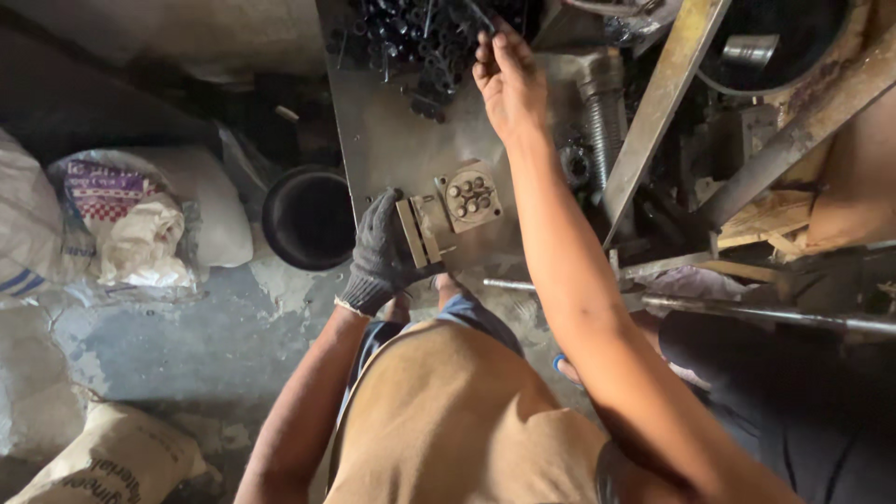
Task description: The person operates a manual press machine by placing small metal pieces into a mold, pulling a lever to activate the press, and then removing the formed parts. The person repeats this cycle continuously, collecting the finished parts on the machine's surface.
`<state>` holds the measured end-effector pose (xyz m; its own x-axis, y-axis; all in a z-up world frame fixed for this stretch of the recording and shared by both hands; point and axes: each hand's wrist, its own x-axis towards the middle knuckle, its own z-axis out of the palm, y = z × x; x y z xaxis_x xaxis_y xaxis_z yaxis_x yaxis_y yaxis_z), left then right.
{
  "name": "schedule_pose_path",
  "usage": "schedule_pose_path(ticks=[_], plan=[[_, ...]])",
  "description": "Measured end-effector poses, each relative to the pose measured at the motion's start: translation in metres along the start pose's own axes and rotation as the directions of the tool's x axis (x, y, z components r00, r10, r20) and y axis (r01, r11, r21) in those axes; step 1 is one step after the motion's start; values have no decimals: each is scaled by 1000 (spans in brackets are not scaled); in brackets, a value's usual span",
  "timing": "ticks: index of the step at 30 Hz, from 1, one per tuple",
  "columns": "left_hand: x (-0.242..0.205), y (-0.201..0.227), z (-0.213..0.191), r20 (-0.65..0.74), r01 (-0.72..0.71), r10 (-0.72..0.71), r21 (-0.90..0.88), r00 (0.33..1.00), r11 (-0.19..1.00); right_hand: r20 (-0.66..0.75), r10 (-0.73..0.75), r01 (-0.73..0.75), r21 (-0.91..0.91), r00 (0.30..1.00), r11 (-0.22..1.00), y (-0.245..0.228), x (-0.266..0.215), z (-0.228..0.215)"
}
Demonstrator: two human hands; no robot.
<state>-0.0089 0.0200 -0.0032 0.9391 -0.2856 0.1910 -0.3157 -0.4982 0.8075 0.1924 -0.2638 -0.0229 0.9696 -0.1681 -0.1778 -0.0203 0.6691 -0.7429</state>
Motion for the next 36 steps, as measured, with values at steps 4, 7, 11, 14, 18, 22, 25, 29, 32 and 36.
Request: schedule_pose_path(ticks=[4, 7, 11, 14, 18, 22, 25, 29, 32, 36], plan=[[1, 3, -3, 0, -16, 16, -14, 1000, 1000, -157, -221, 117, -492, 963, 862, -6, -19, 6], [-1, 3, -6, -9, -36, 36, -20, 999, 999, -108, -312, 159, -679, 944, 716, -9, -88, 7], [0, 2, -3, -12, -60, 60, -33, 998, 998, 442, -105, 437, -897, 891, -71, -38, -170, 10], [0, 4, -5, -41, -77, 76, -10, 996, 997, 479, 371, 592, -746, 795, -305, -55, -186, 20], [0, 17, -9, -38, 5, -2, 70, 999, 998, 392, 525, 644, -591, 755, -485, -63, -176, 41], [-9, 37, -19, -2, 126, -127, 111, 992, 986, 237, 609, 621, -549, 757, -559, -70, -174, 62], [-7, 48, -29, 96, 257, -259, 38, 961, 966, 229, 620, 597, -635, 751, -490, -85, -186, 78], [0, 55, -40, 186, 319, -307, -38, 933, 947, 498, 500, 670, -698, 708, -254, -90, -213, 92], [7, 51, -39, 239, 300, -280, -51, 930, 953, 475, 508, 622, -766, 719, -163, -82, -222, 92], [14, 40, -36, 247, 124, -97, -97, 964, 988, 511, 379, 571, -819, 772, -59, -69, -226, 79]])
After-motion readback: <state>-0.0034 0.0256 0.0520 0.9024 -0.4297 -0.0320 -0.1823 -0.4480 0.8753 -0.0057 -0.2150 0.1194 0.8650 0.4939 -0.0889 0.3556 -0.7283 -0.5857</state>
